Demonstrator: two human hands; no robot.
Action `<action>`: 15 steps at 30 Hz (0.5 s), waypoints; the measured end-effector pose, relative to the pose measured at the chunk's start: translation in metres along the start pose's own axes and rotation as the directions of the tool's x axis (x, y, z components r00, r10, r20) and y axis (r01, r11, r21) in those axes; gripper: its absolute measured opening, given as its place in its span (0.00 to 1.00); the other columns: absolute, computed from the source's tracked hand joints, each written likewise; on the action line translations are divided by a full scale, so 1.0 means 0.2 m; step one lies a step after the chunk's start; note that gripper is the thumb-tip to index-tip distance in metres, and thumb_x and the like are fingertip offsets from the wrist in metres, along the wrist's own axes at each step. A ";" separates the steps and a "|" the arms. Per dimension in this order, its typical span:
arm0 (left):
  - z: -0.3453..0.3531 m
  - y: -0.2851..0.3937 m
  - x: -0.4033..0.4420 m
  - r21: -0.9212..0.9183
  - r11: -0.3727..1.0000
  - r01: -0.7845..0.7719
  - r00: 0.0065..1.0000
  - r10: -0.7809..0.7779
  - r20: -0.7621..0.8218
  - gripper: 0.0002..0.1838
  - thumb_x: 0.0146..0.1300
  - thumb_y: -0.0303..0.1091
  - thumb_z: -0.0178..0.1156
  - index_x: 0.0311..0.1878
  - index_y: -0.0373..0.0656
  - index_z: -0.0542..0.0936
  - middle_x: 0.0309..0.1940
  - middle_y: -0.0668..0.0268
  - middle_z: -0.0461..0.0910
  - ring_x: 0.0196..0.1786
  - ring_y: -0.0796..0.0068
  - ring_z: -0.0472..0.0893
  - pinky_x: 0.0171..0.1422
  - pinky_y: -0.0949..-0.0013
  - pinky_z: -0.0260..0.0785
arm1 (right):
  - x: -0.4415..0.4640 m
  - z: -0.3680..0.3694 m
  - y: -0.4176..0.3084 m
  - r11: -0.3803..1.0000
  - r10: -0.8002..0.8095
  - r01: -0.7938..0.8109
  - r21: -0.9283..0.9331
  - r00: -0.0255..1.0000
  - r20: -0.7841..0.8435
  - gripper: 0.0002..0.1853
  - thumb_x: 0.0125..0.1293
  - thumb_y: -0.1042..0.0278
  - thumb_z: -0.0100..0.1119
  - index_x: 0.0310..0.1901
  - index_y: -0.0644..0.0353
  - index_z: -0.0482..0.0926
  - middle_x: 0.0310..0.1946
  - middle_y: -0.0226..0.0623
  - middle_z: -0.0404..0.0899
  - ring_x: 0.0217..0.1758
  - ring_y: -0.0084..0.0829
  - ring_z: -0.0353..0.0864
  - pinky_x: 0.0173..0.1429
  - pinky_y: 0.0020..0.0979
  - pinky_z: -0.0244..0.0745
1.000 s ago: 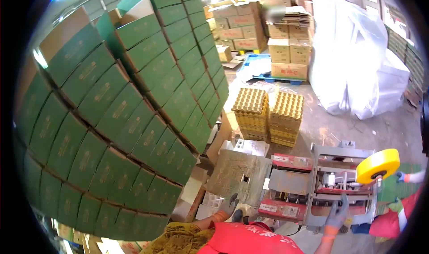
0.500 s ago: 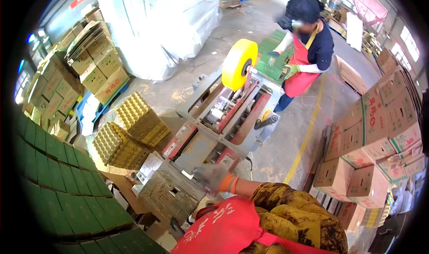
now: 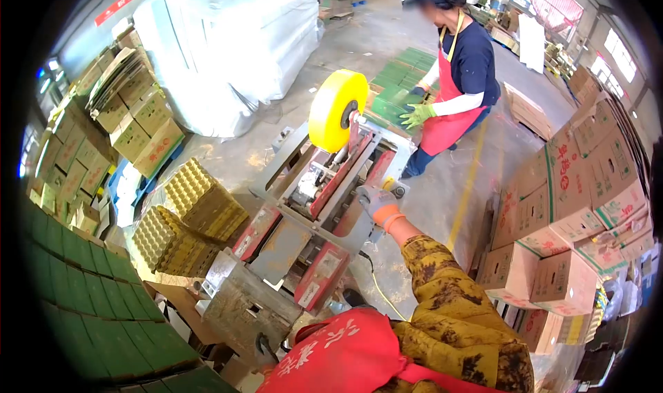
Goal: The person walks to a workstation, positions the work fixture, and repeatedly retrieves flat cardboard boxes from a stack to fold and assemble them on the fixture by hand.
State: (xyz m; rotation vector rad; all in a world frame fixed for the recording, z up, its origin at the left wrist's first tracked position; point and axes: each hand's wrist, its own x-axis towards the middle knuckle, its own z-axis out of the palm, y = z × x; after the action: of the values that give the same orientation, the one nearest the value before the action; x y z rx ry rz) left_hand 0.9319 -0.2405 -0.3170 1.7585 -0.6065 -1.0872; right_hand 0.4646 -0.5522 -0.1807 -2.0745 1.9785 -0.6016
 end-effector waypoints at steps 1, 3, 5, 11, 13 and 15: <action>0.03 0.00 -0.02 -0.005 1.000 0.009 1.000 -0.009 -0.014 0.23 0.70 0.42 0.49 0.63 0.37 0.69 0.56 0.55 0.75 0.59 0.63 0.74 0.65 0.66 0.61 | 0.04 -0.01 -0.01 0.999 0.037 -0.037 -0.006 0.999 0.033 0.17 0.62 0.59 0.55 0.51 0.50 0.73 0.46 0.41 0.79 0.49 0.44 0.79 0.52 0.40 0.73; 0.10 0.00 -0.06 -0.015 0.999 0.028 0.999 -0.029 -0.033 0.23 0.71 0.42 0.49 0.63 0.37 0.69 0.56 0.55 0.75 0.59 0.63 0.74 0.65 0.66 0.62 | 0.15 0.04 0.04 0.999 0.032 -0.032 -0.024 0.999 -0.007 0.13 0.64 0.58 0.52 0.45 0.53 0.76 0.42 0.44 0.80 0.47 0.47 0.78 0.52 0.46 0.71; 0.16 -0.01 -0.09 -0.026 0.998 0.049 0.998 -0.050 -0.049 0.23 0.71 0.42 0.49 0.63 0.37 0.69 0.56 0.55 0.75 0.58 0.63 0.74 0.64 0.66 0.62 | 0.27 0.12 0.14 0.995 -0.010 0.002 -0.103 0.997 -0.078 0.11 0.65 0.61 0.49 0.45 0.51 0.76 0.39 0.42 0.82 0.45 0.46 0.80 0.54 0.46 0.70; 0.28 -0.01 -0.20 -0.044 0.996 0.076 0.994 -0.079 -0.080 0.23 0.71 0.42 0.49 0.63 0.37 0.69 0.56 0.56 0.75 0.58 0.65 0.74 0.63 0.67 0.63 | 0.60 0.08 0.47 0.985 0.153 -0.155 -0.073 0.988 -0.035 0.12 0.63 0.64 0.49 0.45 0.56 0.76 0.42 0.51 0.80 0.45 0.51 0.79 0.50 0.44 0.73; 0.31 0.00 -0.22 -0.049 0.995 0.081 0.993 -0.085 -0.082 0.23 0.71 0.42 0.49 0.63 0.37 0.69 0.56 0.56 0.75 0.58 0.65 0.74 0.62 0.67 0.64 | 0.53 -0.20 0.41 0.978 0.200 -0.201 0.052 0.980 0.020 0.16 0.64 0.52 0.50 0.41 0.55 0.79 0.42 0.53 0.79 0.44 0.53 0.79 0.51 0.47 0.73; 0.33 0.01 -0.24 -0.059 0.995 0.084 0.992 -0.089 -0.088 0.23 0.71 0.42 0.49 0.63 0.37 0.69 0.56 0.57 0.75 0.57 0.66 0.74 0.62 0.67 0.64 | 0.54 -0.22 0.58 0.977 0.195 -0.197 -0.083 0.980 -0.036 0.13 0.61 0.54 0.53 0.43 0.50 0.77 0.42 0.48 0.80 0.44 0.51 0.79 0.48 0.46 0.73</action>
State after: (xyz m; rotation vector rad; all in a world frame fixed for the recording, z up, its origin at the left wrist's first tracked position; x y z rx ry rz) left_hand 0.8523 -0.2344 -0.3066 1.7890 -0.4443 -1.0670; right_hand 0.3435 -0.6630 -0.1752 -1.8944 2.2274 -0.5167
